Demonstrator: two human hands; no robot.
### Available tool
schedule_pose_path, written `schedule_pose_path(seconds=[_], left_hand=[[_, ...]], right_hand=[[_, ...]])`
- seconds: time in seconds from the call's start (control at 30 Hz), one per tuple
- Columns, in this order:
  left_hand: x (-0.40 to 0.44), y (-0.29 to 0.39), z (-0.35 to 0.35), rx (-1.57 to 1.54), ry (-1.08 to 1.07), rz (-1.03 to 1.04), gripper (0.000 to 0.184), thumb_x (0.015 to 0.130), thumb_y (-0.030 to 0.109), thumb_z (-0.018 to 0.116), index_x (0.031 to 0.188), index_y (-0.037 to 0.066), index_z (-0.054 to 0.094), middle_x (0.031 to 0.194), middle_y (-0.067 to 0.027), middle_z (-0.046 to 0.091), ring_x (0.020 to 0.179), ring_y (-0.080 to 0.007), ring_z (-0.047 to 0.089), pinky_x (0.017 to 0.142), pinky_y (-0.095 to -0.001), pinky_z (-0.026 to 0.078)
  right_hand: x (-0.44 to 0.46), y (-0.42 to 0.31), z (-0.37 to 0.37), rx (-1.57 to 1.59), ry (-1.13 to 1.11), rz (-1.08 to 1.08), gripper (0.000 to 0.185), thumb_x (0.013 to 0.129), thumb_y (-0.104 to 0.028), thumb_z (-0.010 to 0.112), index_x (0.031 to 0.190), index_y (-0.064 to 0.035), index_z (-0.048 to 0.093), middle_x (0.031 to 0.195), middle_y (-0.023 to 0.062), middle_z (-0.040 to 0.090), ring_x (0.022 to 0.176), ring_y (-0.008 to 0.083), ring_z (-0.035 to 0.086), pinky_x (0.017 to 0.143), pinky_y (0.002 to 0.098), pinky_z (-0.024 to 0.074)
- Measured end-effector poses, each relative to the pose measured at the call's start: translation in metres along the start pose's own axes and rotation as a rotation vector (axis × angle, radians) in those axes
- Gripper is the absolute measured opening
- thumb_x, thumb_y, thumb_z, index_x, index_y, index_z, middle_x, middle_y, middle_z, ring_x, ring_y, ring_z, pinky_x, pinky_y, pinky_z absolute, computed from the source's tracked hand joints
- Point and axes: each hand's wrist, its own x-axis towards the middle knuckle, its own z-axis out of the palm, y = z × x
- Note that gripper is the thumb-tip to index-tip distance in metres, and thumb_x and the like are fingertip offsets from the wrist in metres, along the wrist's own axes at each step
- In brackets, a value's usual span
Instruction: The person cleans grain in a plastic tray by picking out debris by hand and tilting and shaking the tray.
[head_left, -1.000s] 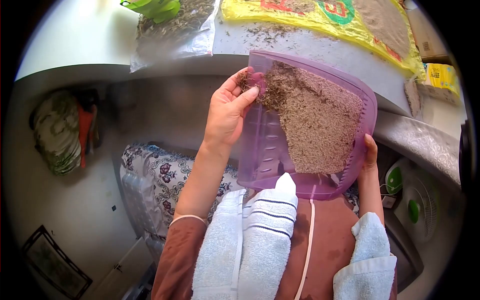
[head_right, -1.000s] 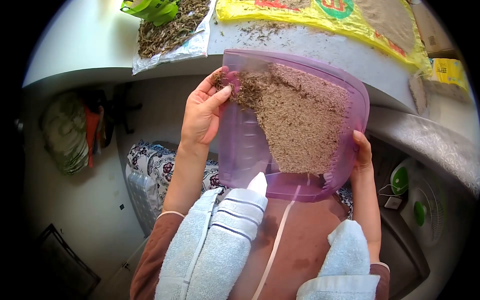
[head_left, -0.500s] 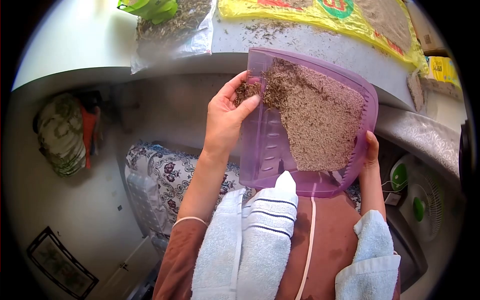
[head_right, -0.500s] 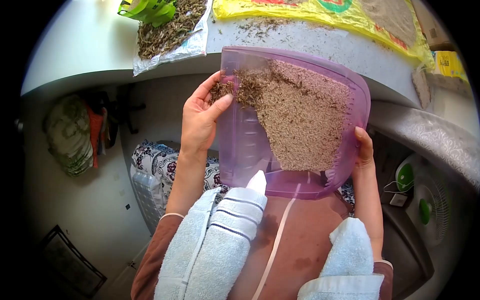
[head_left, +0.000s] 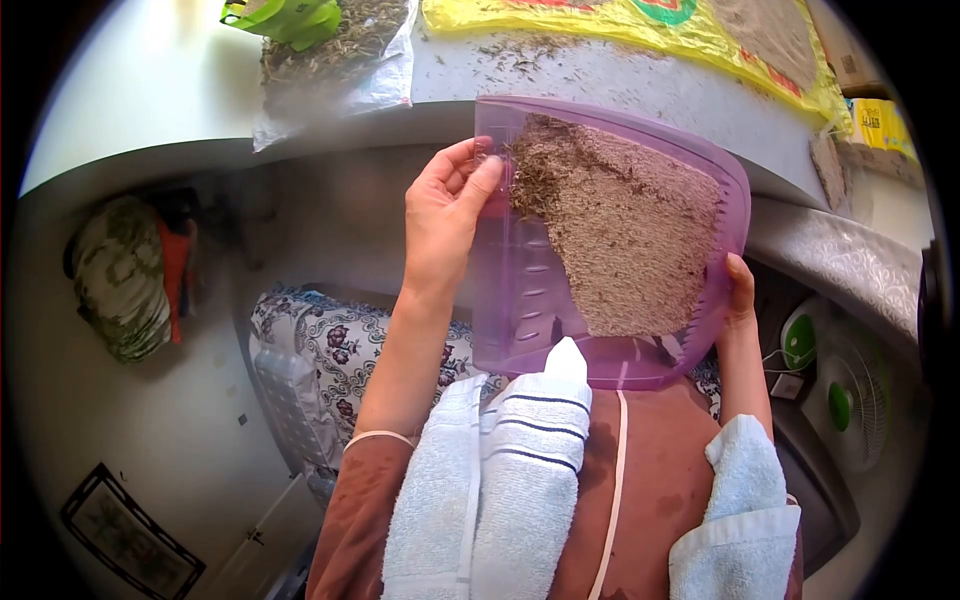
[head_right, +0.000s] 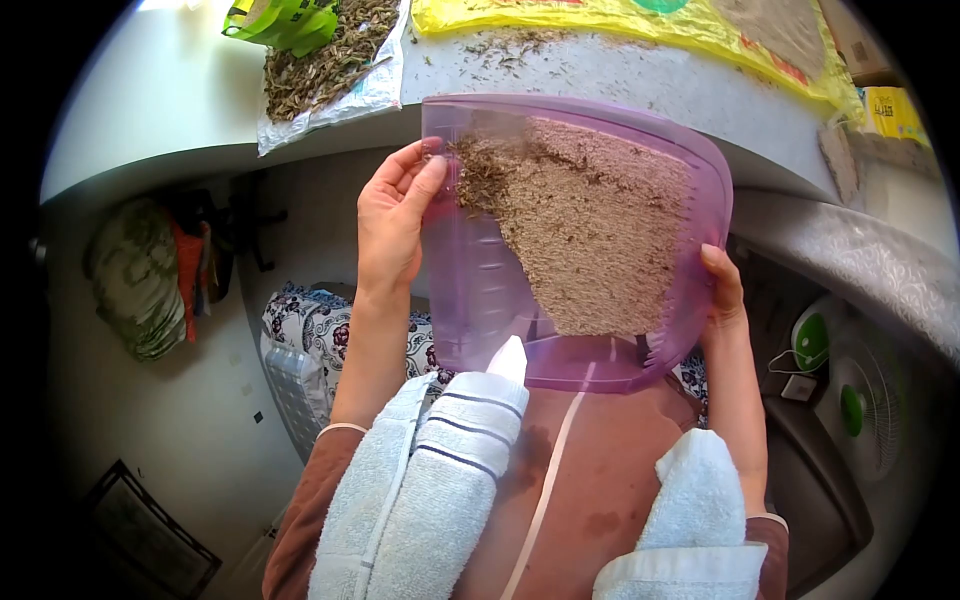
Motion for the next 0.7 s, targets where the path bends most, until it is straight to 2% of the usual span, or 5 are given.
schedule_pose_path(seconds=[0.07, 0.17, 0.33, 0.47, 0.7], left_hand=[[0.000, 0.003, -0.006, -0.160, 0.049, -0.147, 0.047, 0.093, 0.023, 0.058, 0.131, 0.001, 0.042, 0.124, -0.0102, 0.049, 0.106, -0.0122, 0.052, 0.086, -0.0287, 0.047], [-0.008, -0.007, -0.007, -0.064, 0.253, -0.053, 0.054, 0.091, 0.026, 0.061, 0.133, 0.002, 0.039, 0.128, -0.0112, 0.045, 0.111, -0.0126, 0.049, 0.086, -0.0273, 0.046], [-0.010, -0.014, 0.022, 0.338, 0.239, 0.162, 0.101, 0.072, 0.044, 0.077, 0.141, -0.005, 0.022, 0.130, -0.0161, 0.045, 0.111, -0.0236, 0.051, 0.092, -0.0360, 0.044], [-0.007, -0.002, 0.035, 0.737, 0.259, 0.170, 0.095, 0.072, 0.033, 0.077, 0.141, -0.004, 0.023, 0.129, -0.0151, 0.045, 0.102, -0.0245, 0.055, 0.086, -0.0356, 0.047], [-0.011, -0.017, 0.021, 0.480, 0.244, 0.368, 0.067, 0.080, 0.010, 0.068, 0.137, -0.001, 0.035, 0.125, -0.0130, 0.050, 0.104, -0.0234, 0.055, 0.088, -0.0336, 0.047]], right_hand=[[0.001, 0.000, 0.003, -0.010, -0.008, -0.016, 0.066, 0.075, -0.026, 0.067, 0.130, 0.0002, 0.043, 0.119, 0.0150, 0.058, 0.107, 0.0288, 0.058, 0.096, 0.0403, 0.0456], [0.002, 0.001, -0.003, -0.047, -0.009, -0.013, 0.065, 0.076, -0.030, 0.065, 0.129, 0.0006, 0.045, 0.120, 0.0150, 0.057, 0.107, 0.0285, 0.057, 0.095, 0.0396, 0.0451], [0.005, 0.001, -0.001, -0.091, -0.028, -0.020, 0.067, 0.074, -0.028, 0.067, 0.131, 0.0001, 0.043, 0.121, 0.0153, 0.056, 0.108, 0.0278, 0.057, 0.096, 0.0393, 0.0450], [0.007, 0.002, 0.000, -0.127, -0.054, -0.057, 0.068, 0.074, -0.029, 0.067, 0.130, -0.0002, 0.044, 0.120, 0.0149, 0.057, 0.109, 0.0284, 0.056, 0.097, 0.0397, 0.0442], [0.003, 0.001, 0.000, -0.071, -0.047, -0.032, 0.071, 0.072, -0.023, 0.070, 0.133, -0.0006, 0.040, 0.122, 0.0152, 0.055, 0.110, 0.0274, 0.056, 0.096, 0.0392, 0.0461]])
